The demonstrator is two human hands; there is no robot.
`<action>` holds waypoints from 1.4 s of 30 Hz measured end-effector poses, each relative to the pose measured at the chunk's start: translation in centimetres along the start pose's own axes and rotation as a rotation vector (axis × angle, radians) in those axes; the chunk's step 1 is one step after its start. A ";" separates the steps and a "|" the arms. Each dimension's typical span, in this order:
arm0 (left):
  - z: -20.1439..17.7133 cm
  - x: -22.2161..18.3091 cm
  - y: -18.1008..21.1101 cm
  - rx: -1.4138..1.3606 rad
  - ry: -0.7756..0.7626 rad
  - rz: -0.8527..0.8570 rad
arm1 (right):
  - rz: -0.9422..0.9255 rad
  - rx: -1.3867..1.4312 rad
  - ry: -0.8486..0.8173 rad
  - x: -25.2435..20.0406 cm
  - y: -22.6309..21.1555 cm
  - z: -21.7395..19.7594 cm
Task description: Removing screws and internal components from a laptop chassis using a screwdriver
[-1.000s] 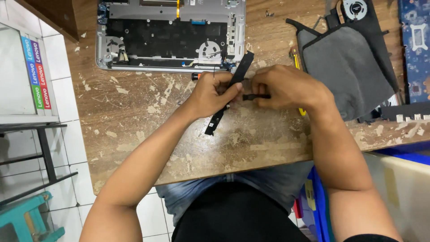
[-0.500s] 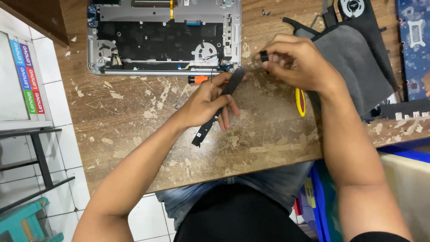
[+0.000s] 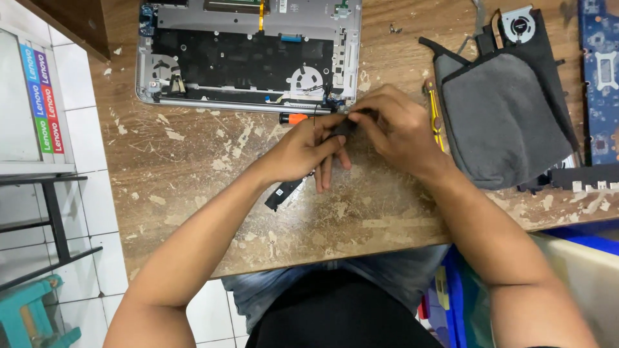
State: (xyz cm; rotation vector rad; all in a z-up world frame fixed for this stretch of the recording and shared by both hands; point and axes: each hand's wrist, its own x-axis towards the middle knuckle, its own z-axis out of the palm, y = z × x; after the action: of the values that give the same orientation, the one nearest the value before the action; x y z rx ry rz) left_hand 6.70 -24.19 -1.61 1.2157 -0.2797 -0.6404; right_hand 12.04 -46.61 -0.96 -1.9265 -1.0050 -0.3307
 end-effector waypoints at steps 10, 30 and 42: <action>-0.5 0.0 -0.3 -0.044 -0.019 0.009 | -0.092 0.115 -0.085 1.4 -2.6 -1.0; -0.7 0.1 -0.7 -0.087 -0.021 -0.002 | 0.033 0.161 -0.029 0.3 -0.4 -0.9; -0.6 -0.1 -0.1 -0.072 -0.032 -0.004 | -0.059 -0.055 0.016 1.0 -1.0 -1.3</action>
State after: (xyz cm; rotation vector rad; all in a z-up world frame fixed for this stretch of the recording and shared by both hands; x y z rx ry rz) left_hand 6.92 -23.63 -1.89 1.1380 -0.2785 -0.6681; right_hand 12.11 -46.95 0.93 -1.9436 -1.0532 -0.4108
